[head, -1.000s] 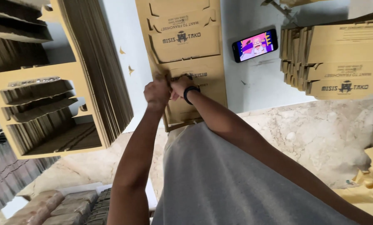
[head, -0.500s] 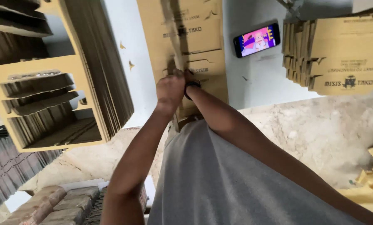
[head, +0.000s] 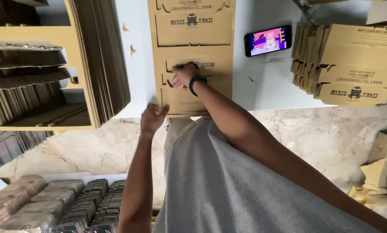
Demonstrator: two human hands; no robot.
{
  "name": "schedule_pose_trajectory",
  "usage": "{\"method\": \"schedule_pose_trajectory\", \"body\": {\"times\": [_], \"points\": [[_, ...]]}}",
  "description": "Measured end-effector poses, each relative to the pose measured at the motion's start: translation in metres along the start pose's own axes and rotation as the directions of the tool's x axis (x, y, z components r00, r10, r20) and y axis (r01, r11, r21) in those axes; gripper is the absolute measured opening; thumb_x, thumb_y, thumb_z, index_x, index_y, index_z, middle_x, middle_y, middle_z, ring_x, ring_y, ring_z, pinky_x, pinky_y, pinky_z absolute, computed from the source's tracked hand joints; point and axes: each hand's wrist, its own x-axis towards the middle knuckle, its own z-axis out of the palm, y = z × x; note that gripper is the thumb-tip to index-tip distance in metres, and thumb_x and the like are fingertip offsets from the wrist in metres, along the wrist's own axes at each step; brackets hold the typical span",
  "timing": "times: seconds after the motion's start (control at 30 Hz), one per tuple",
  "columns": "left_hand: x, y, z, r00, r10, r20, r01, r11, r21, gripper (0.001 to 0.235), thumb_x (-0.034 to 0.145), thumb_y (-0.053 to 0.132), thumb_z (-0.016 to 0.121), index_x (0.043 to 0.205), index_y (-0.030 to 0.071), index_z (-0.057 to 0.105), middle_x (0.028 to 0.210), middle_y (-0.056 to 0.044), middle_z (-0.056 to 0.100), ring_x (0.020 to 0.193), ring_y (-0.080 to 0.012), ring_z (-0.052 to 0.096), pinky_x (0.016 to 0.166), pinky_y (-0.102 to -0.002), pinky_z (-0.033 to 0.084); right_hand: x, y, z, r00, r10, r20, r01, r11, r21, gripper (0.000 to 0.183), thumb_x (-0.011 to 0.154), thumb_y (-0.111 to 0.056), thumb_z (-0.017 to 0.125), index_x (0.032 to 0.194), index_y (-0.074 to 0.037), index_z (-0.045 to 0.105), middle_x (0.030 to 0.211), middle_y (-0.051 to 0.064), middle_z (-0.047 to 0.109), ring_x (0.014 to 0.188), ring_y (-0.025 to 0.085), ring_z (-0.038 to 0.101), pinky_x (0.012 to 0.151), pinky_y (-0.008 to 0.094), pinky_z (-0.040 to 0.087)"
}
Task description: Manually punching out pre-cut shapes from cardboard sheets and folding them into packaging inserts.
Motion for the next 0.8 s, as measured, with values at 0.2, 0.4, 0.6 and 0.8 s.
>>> {"method": "schedule_pose_trajectory", "body": {"times": [0.2, 0.4, 0.6, 0.8], "points": [[-0.002, -0.039, 0.059, 0.980, -0.154, -0.128, 0.087, 0.903, -0.420, 0.052, 0.089, 0.050, 0.077, 0.111, 0.005, 0.066, 0.076, -0.009, 0.072, 0.074, -0.0220, 0.071, 0.075, -0.039, 0.054, -0.006, 0.032, -0.008, 0.986, -0.145, -0.079, 0.146, 0.989, 0.016, 0.036, 0.089, -0.037, 0.060, 0.086, -0.006, 0.076, 0.073, 0.015, 0.077, 0.044, 0.019, 0.069, 0.036, 0.028, 0.047], [-0.010, -0.027, 0.070, 0.926, -0.093, -0.366, 0.018, 0.979, -0.202, 0.040, 0.094, 0.043, 0.065, 0.099, 0.004, 0.062, 0.086, -0.023, 0.073, 0.091, -0.0468, 0.072, 0.082, -0.058, 0.055, -0.075, 0.035, -0.031, 0.980, -0.113, 0.164, 0.196, 0.695, -0.692, 0.054, 0.085, -0.051, 0.055, 0.041, -0.021, 0.063, 0.039, 0.001, 0.059, 0.042, 0.018, 0.067, 0.051, 0.029, 0.054], [-0.051, -0.003, 0.083, 0.737, 0.231, -0.636, -0.283, 0.959, 0.020, 0.013, 0.093, 0.016, 0.065, 0.093, 0.007, 0.056, 0.073, -0.013, 0.061, 0.071, -0.0425, 0.070, 0.059, -0.051, 0.056, -0.060, 0.060, -0.034, 0.961, -0.147, 0.235, 0.274, 0.631, -0.726, 0.042, 0.078, -0.053, 0.068, 0.054, -0.018, 0.073, 0.044, 0.001, 0.063, 0.055, 0.022, 0.073, 0.063, 0.035, 0.060], [-0.074, 0.035, 0.091, 0.865, -0.037, -0.500, -0.440, 0.421, -0.793, 0.031, 0.101, 0.038, 0.066, 0.104, 0.010, 0.054, 0.107, -0.015, 0.067, 0.110, -0.0286, 0.068, 0.107, -0.051, 0.050, -0.058, 0.060, -0.036, 0.950, -0.138, 0.279, 0.306, 0.575, -0.759, 0.036, 0.072, -0.056, 0.070, 0.055, -0.024, 0.072, 0.042, -0.005, 0.061, 0.059, 0.019, 0.073, 0.068, 0.029, 0.058]]}}
